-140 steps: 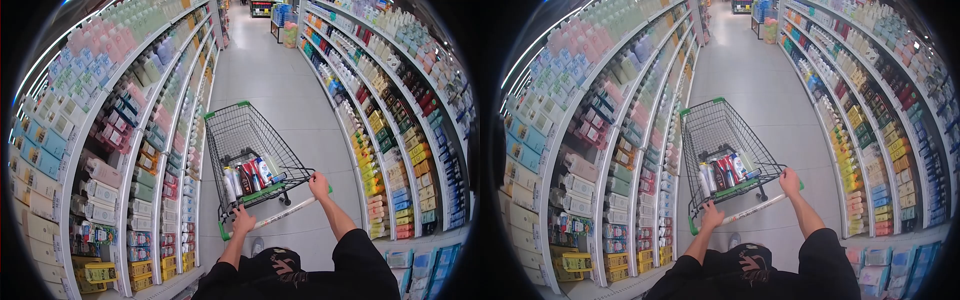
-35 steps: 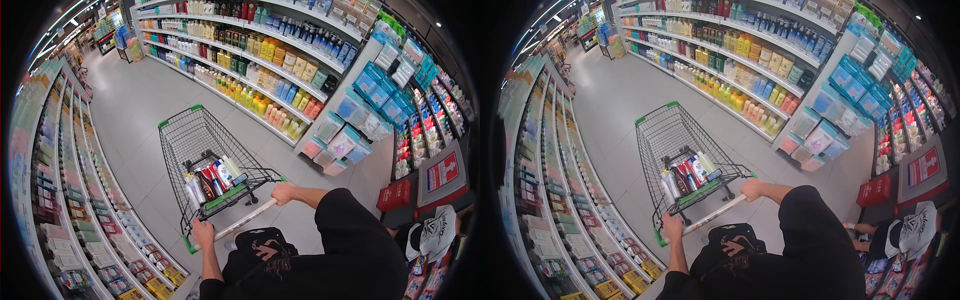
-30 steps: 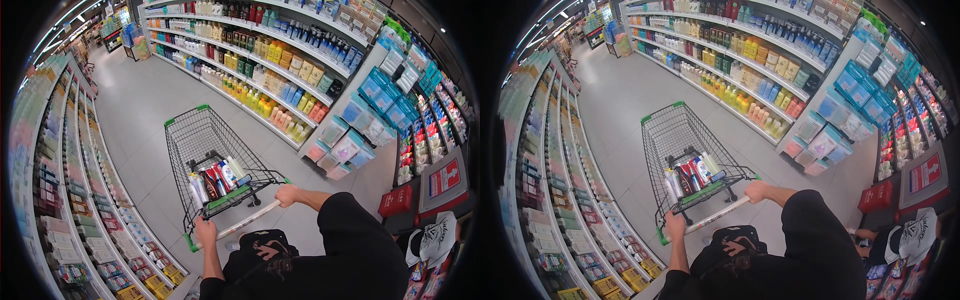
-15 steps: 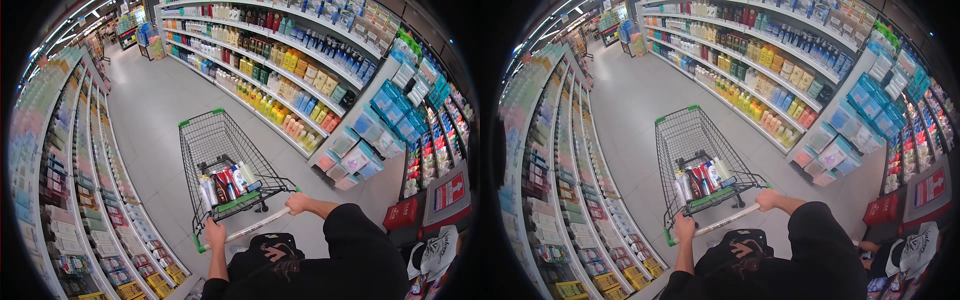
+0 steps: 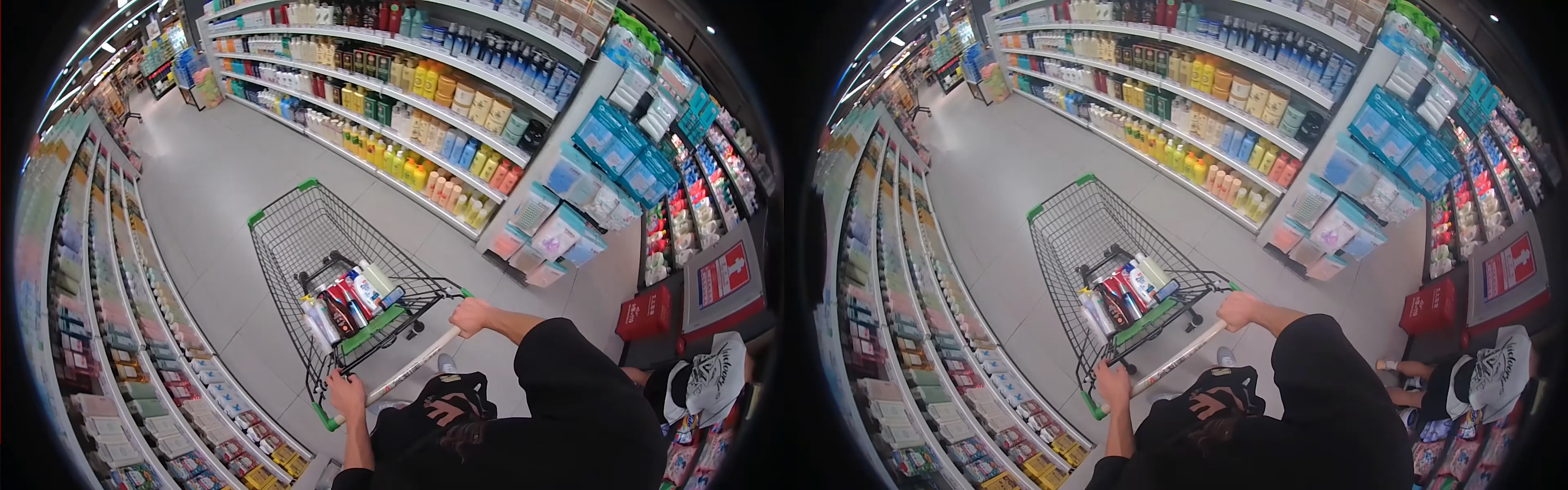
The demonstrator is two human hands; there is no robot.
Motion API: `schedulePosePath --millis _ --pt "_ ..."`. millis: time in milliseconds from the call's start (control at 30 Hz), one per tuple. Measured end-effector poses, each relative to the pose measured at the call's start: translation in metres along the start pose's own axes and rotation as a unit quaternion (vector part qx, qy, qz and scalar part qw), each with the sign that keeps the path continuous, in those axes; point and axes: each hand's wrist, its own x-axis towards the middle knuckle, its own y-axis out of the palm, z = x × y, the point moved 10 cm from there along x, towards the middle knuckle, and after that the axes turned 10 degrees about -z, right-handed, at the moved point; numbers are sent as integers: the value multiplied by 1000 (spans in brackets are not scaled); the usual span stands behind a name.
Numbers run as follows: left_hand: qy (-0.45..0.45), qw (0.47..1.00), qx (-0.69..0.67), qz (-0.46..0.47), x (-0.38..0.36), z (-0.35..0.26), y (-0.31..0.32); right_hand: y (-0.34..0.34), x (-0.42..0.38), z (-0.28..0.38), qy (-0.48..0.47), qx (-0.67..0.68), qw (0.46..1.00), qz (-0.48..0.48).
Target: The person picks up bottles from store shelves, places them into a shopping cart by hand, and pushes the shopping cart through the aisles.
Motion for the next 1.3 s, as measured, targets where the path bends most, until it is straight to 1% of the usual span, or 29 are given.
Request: schedulePosePath --millis 67,167,300,433,500,567,633,667,700,767,800,833,900,1033,1133,1233,1300 --pt "-4 1000 7 -8 -1 -9 6 10 3 -16 -23 1 1000 -20" --pt "-14 1000 11 -6 -5 -27 14 3 4 -35 -27 -10 999 -32" --pt "-31 999 28 -15 -10 -48 31 6 8 -70 -41 -12 999 -22" --pt "-15 999 27 -32 -15 -69 46 -5 12 -103 -54 -20 997 -58" --pt "23 998 8 -58 -20 -86 50 -15 12 -117 -76 -14 994 -75" --pt "33 998 10 -50 -28 -99 55 -22 15 -131 -85 -14 993 -76" --pt "96 995 22 -26 -45 -135 57 -35 16 -147 -90 -12 993 -72" --pt "135 990 17 -25 -51 -132 69 -37 16 -154 -91 -18 994 -60" --pt "139 990 21 -20 -56 -140 71 -36 13 -161 -95 -24 994 -42" --pt "148 988 31 -14 -61 -150 77 -39 14 -176 -77 -16 996 -51" --pt "128 990 53 -2 -62 -156 82 -40 13 -184 -68 -12 996 -56" --pt "128 990 56 0 -63 -165 85 -37 12 -190 -67 -9 996 -55" --pt "116 989 89 -11 -65 -180 90 -35 13 -210 -35 -4 997 -66" --pt "93 992 85 -6 -62 -196 97 -35 18 -227 -28 -14 998 -51" --pt "111 990 80 -26 -54 -199 102 -35 22 -238 -28 -19 998 -44" --pt "115 989 89 -30 -45 -206 105 -43 28 -244 -38 -13 997 -63" --pt "107 990 87 -29 -35 -214 103 -42 35 -253 -18 -16 997 -67"
